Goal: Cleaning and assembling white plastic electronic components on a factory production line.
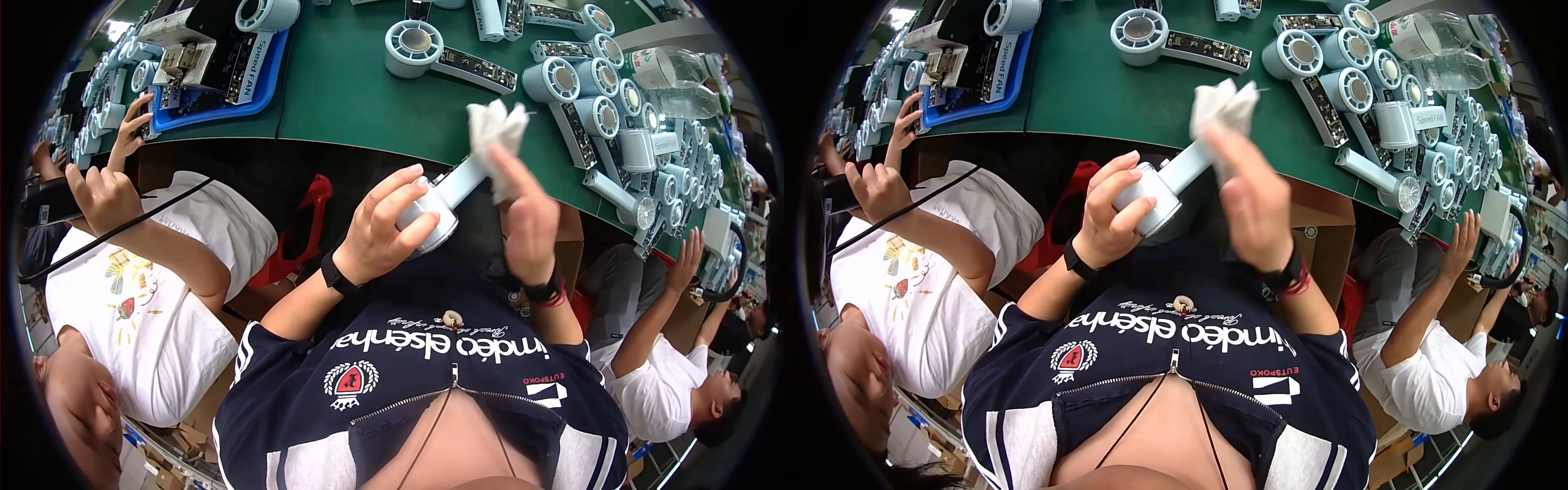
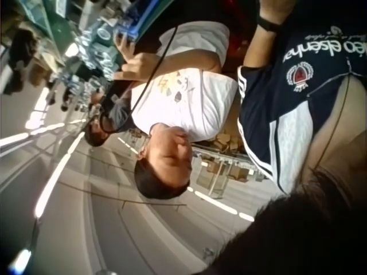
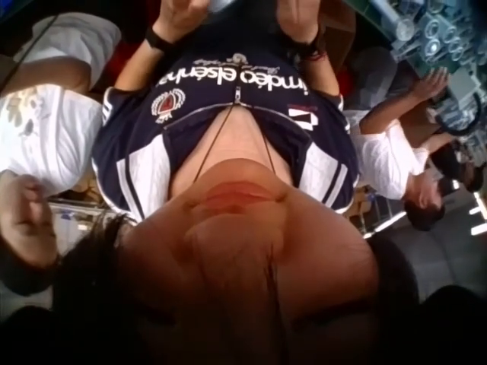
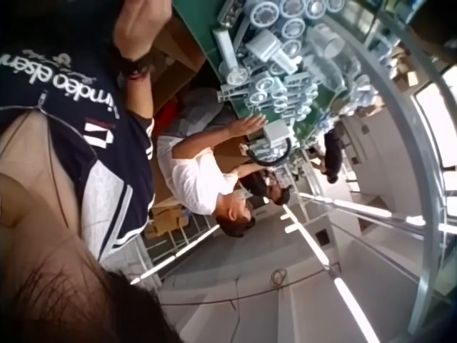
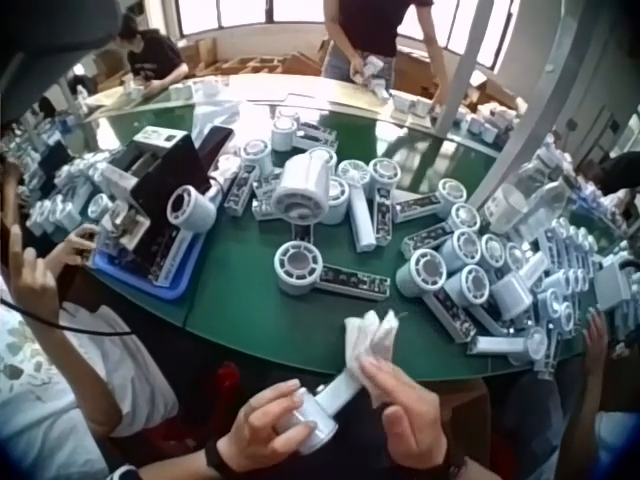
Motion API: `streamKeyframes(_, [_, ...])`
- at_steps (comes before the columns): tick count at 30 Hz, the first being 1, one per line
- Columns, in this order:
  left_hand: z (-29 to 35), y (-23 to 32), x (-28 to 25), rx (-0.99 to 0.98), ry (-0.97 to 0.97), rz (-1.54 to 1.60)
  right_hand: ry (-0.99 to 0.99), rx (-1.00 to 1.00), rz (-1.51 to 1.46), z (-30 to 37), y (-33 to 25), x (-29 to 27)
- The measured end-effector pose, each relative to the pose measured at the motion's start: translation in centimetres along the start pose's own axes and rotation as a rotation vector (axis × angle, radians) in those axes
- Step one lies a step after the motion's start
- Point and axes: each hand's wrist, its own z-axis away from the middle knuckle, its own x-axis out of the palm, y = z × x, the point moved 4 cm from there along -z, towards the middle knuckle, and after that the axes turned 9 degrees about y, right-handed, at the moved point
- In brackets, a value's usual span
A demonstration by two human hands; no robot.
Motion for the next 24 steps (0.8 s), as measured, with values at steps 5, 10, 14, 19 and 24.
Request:
streamKeyframes(5, [-0.2,0.5,0.0,0.057,-0.065,-0.032,-0.161,-0.248,0.304,-0.8,2.1,0.5])
streamKeyframes(10, [-0.6,0.5,0.0,-0.051,-0.059,-0.034,0.16,0.048,0.202,-1.1,3.0,-1.9])
streamKeyframes(14, [-0.6,0.5,0.0,-0.067,-0.061,-0.052,-0.17,0.005,0.117,1.3,-1.6,0.9])
streamKeyframes(19, [-0.6,0.9,0.1,-0.062,-0.063,-0.065,0.017,-0.171,0.339,-0.7,2.8,-0.5])
streamKeyframes(24, [-0.5,0.6,0.1,-0.037,-0.087,-0.054,0.156,0.315,0.024,-1.5,5.2,-3.0])
